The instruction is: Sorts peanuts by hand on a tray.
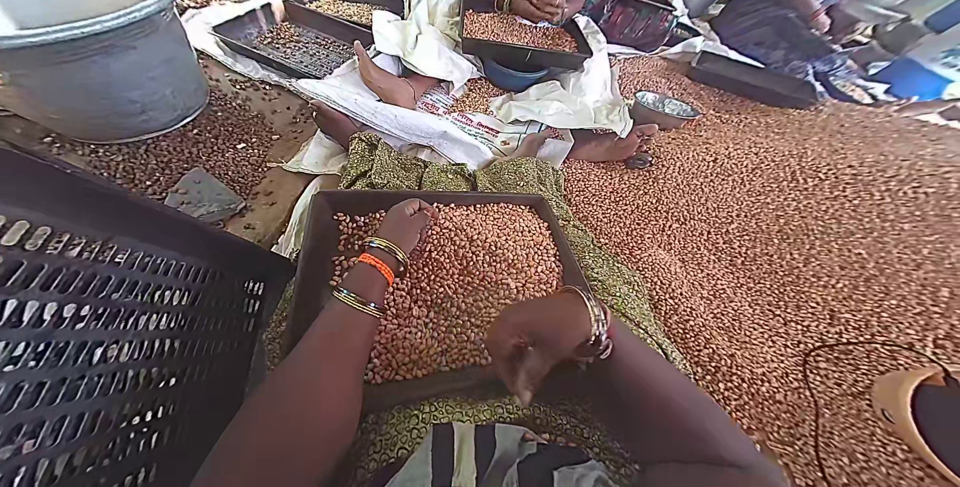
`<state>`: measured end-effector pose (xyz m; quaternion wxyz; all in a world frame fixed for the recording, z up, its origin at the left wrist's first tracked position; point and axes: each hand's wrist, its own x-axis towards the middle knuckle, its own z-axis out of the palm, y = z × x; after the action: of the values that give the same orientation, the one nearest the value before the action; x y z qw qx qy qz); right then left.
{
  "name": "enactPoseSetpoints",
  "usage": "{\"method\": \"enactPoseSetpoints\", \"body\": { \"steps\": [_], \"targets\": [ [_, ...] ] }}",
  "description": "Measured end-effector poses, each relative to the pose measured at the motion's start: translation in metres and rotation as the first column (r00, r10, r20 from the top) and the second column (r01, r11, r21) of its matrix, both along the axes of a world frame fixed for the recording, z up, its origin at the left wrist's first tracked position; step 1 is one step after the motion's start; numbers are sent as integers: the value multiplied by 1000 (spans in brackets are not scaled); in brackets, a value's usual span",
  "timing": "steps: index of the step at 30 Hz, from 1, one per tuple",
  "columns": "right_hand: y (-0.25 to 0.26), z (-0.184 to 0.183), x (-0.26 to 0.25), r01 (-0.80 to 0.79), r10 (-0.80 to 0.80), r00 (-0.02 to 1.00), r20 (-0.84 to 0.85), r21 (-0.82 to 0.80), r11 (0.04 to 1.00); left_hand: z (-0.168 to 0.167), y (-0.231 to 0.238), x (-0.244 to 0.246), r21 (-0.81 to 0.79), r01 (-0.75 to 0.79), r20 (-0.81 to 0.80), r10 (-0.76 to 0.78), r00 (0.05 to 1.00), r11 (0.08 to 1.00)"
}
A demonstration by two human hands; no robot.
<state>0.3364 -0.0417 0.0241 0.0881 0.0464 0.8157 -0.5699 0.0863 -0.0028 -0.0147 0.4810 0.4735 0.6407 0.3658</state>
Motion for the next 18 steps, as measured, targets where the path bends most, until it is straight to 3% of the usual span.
{"method": "enactPoseSetpoints", "body": {
  "steps": [1,2,4,6,9,12,13,14,15,16,18],
  "targets": [
    [-1,1,4,-74,73,997,-21,-90,993,-2,0,0,9,-4,-17,4,1000,1000],
    [-3,3,2,-85,83,996,-42,-41,996,-2,0,0,4,-9,-25,9,1000,1000],
    [-9,1,-12,-4,16,999,-41,277,961,1,0,1,-7,-17,-44,16,999,1000],
    [-18,-15,-28,26,-22,1000,-15,477,879,5,1,0,-15,-27,-55,26,998,1000],
    [-20,-25,-34,-121,28,982,184,514,849,8,0,-2,-36,-63,-62,61,996,997],
    [-7,0,-23,-208,-39,916,398,558,803,7,0,-3,-27,-78,-46,77,996,997],
    [-3,10,-16,-122,-86,948,307,598,792,7,1,-3,-29,-79,-44,78,996,996],
    [-1,21,-10,19,-107,989,105,619,785,6,1,-2,-33,-75,-46,74,996,997],
    [-4,35,-6,168,-109,984,-139,539,825,4,2,0,-34,-66,-53,64,997,997],
    [-11,52,-7,249,-115,923,-368,341,907,1,3,1,-29,-50,-56,48,997,998],
    [-41,85,-23,141,-191,759,-622,-129,982,-1,4,3,-18,-28,-51,27,998,999]
  ]
}}
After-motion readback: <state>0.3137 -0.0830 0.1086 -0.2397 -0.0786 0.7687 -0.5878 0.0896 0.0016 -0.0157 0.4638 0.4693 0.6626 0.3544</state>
